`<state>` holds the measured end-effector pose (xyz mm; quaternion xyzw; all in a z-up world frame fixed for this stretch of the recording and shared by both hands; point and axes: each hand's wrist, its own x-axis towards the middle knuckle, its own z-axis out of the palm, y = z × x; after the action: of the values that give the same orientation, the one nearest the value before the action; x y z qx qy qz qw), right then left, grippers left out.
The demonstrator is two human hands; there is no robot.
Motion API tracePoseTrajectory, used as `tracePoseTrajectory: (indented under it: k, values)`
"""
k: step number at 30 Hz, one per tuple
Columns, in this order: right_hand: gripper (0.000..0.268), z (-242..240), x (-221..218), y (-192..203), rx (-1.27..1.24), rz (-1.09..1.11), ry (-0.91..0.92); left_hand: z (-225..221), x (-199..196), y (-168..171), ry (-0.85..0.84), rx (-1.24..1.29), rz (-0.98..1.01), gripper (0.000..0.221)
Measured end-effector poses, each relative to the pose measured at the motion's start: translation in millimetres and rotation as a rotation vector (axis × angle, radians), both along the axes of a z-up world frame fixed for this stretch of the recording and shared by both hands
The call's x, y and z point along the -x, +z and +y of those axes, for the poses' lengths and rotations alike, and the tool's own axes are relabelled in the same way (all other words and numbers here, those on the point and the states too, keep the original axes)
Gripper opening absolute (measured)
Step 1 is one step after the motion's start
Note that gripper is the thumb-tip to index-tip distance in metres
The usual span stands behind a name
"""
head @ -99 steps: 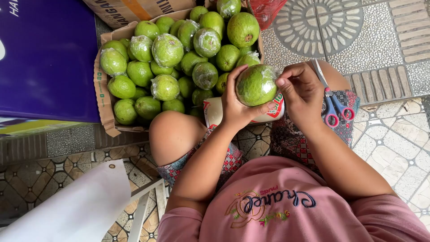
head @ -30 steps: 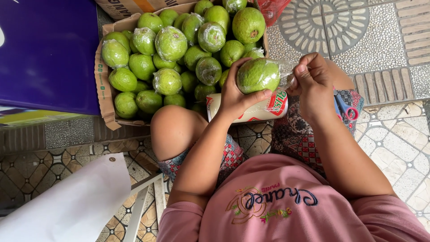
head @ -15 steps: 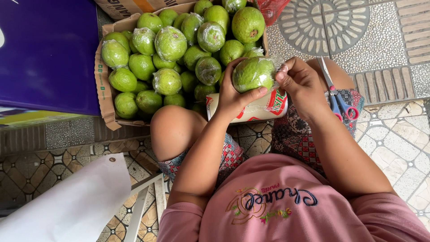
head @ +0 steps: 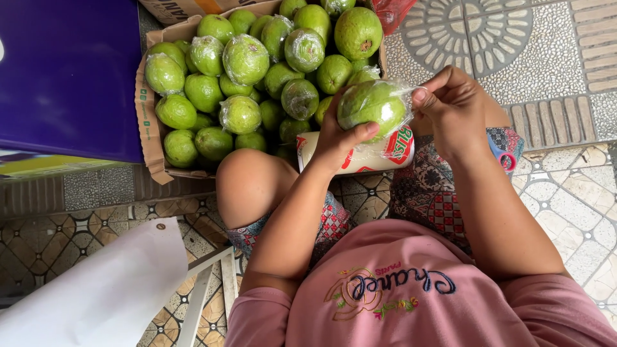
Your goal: Wrapping individual guavas in plastic film for packaging.
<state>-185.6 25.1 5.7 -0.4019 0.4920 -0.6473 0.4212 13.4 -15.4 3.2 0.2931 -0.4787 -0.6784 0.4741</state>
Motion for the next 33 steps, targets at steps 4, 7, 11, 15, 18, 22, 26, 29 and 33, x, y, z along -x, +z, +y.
tracePoseTrajectory:
  k: [4, 7, 11, 15, 18, 22, 26, 29, 33]
  values:
    - [0.017, -5.8, -10.8, 7.7, -0.014, -0.064, -0.01, 1.8, -4.6, 0.5, -0.134, -0.118, -0.008, 0.085]
    - [0.016, -6.5, -13.9, 14.3, -0.012, -0.023, -0.028, -0.8, -1.9, -3.9, -0.229, -0.211, 0.011, 0.097]
    - [0.014, -0.2, -20.9, 25.6, -0.018, -0.05, 0.028, -5.6, 2.0, -38.4, -0.364, -0.36, 0.324, 0.087]
    - [0.013, 4.8, -29.4, 7.0, -0.02, 0.049, -0.08, -6.2, 2.2, -33.2, -0.265, -0.468, 0.495, 0.05]
    - [0.026, 6.6, -28.0, -3.1, 0.037, 0.129, 0.057, -16.8, -4.8, -54.4, -0.204, -0.426, 0.493, 0.048]
    - [0.036, 12.0, -25.8, -11.2, 0.079, 0.259, 0.209, -21.2, -7.5, -58.8, -0.161, -0.411, 0.49, 0.061]
    - [0.033, 10.5, -42.6, 6.2, 0.204, 0.532, 0.153, -22.3, -8.2, -41.3, -0.147, -0.4, 0.501, 0.058]
    - [0.015, 9.3, -43.8, 3.9, 0.197, 0.532, 0.149, -19.7, -8.4, -36.4, -0.11, -0.38, 0.495, 0.058]
    - [0.021, 9.0, -40.4, 1.1, 0.18, 0.522, 0.17, -21.7, -6.8, -42.4, -0.038, -0.424, 0.521, 0.066]
